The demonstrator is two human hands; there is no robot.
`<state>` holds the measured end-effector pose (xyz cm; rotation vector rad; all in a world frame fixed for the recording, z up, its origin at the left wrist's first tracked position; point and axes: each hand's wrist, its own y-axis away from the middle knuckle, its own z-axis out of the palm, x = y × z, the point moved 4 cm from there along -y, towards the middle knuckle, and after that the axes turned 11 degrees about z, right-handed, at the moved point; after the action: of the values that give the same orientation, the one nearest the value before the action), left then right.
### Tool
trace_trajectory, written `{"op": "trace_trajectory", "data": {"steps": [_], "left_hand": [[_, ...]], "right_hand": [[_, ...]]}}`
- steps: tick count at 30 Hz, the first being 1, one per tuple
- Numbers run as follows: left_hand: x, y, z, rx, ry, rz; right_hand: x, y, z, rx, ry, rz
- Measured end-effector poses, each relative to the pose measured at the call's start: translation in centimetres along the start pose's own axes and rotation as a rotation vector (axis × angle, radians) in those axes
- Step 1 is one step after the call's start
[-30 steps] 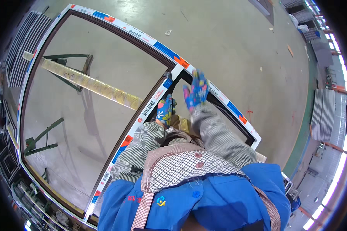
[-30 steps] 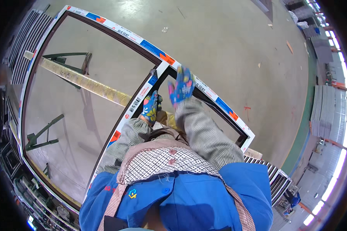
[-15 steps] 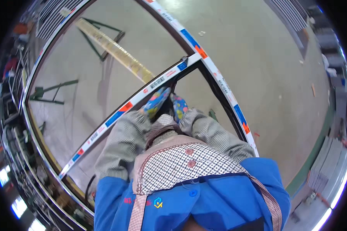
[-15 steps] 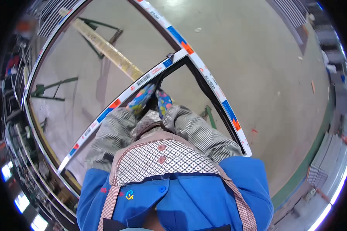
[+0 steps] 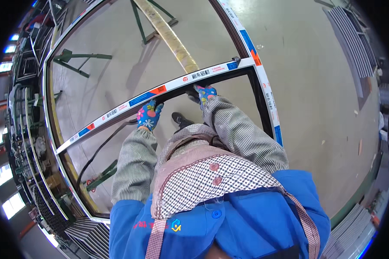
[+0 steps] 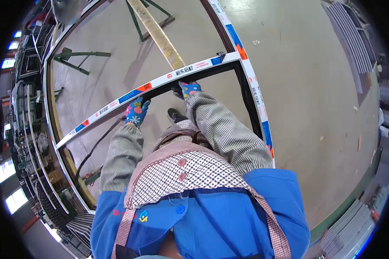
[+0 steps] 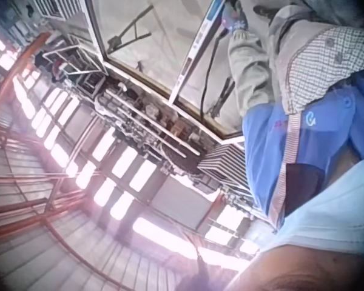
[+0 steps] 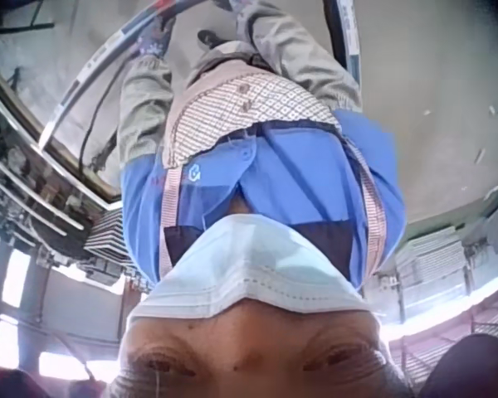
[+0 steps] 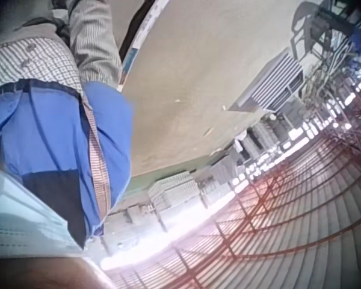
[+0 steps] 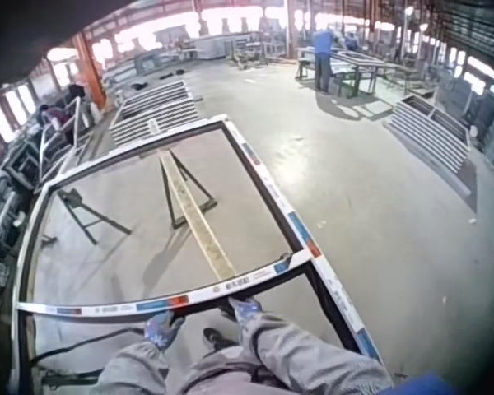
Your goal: Installing a rubber gasket or seal into the groove of a metal window or door frame on an industrial floor.
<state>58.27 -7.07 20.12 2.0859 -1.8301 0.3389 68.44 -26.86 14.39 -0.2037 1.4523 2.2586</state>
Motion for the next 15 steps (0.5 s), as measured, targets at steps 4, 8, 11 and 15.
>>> {"op": "trace_trajectory", "data": {"steps": [4,8,11,15], "left_hand": [[-0.3,0.1,0.5,0.004,0.050,-0.037],[-0.2,0.0,0.3,-0.036,0.306,-0.188],[-0.1,0.0,0.3,-0.108,0.445,-0.284],[-1.9,0.4,1.5,0.046,0.301,-0.115]], "right_hand": [[-0.1,0.2,-0.2,-0.027,-0.060,-0.049],[-0.3,0.9,0.4,0.006,-0.103,-0.043],[-0.2,0.6,0.2,0.014,-0.068,-0.028],[-0.2,0.5,0.5,-0.027,-0.092,-0.008]]}}
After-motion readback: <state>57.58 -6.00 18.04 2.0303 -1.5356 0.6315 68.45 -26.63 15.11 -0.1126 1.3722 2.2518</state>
